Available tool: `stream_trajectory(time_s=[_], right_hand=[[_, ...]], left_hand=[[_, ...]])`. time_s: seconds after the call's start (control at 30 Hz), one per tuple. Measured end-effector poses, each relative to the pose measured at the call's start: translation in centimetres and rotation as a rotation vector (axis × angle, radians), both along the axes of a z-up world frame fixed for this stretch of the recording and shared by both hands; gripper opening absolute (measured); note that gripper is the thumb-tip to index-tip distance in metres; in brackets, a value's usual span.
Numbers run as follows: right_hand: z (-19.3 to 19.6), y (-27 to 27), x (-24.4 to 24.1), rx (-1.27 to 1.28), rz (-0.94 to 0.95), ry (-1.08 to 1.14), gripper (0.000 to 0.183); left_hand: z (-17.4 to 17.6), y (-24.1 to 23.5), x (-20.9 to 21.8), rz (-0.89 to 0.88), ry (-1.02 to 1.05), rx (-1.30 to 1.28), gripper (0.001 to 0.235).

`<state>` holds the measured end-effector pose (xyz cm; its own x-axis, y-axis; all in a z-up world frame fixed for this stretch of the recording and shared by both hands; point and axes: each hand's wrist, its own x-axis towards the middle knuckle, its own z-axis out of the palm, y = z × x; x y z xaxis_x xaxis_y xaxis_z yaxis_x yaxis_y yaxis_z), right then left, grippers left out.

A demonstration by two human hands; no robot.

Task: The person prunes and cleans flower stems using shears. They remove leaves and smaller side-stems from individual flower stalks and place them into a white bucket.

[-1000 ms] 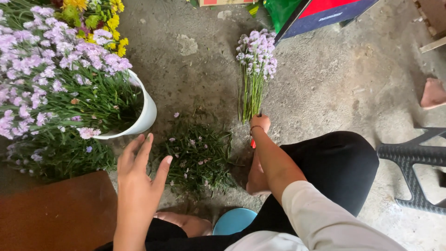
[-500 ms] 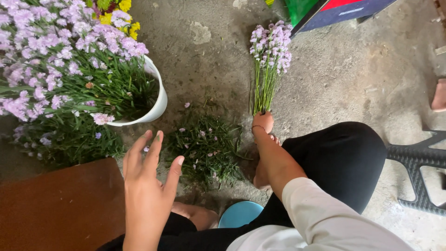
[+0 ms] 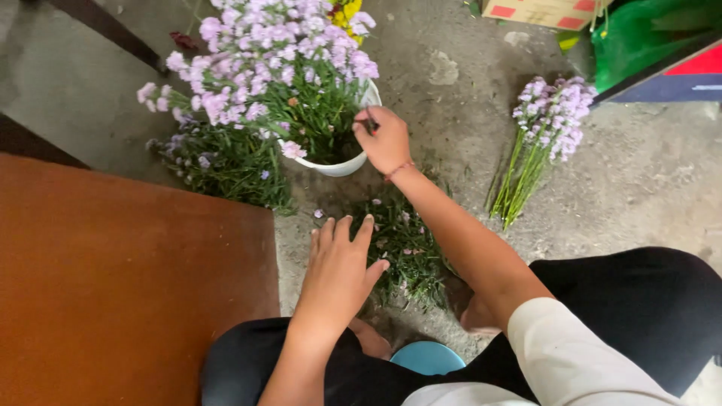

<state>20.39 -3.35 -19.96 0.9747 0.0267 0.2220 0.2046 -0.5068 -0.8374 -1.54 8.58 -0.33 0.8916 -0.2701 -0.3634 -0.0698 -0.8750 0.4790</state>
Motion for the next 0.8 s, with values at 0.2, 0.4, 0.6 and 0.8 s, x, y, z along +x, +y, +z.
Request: stream_trajectory(time_s=[0.2, 0.4, 0.6, 0.8], right_hand=[[-1.3, 9.7, 3.9, -0.279, 0.253, 0.156, 0.020], [-4.1, 13.0, 6.1, -0.382, 0.194, 0.187, 0.025], [2.1, 13.7, 3.0, -0.431, 0.240, 0.094, 0.022], [4.3, 14.0, 0.4, -0.613, 0.450, 0.113, 0.049]], left_hand=[[0.1, 1.0, 0.8, 0.014, 0.012, 0.067, 0.067], [-0.4, 2.0, 0.7, 0.049, -0.083, 0.053, 0.068], [1.1, 2.1, 0.7, 0.055, -0.107, -0.017, 0.066], [-0.6, 2.5, 0.5, 0.104, -0.112, 0.004, 0.069]])
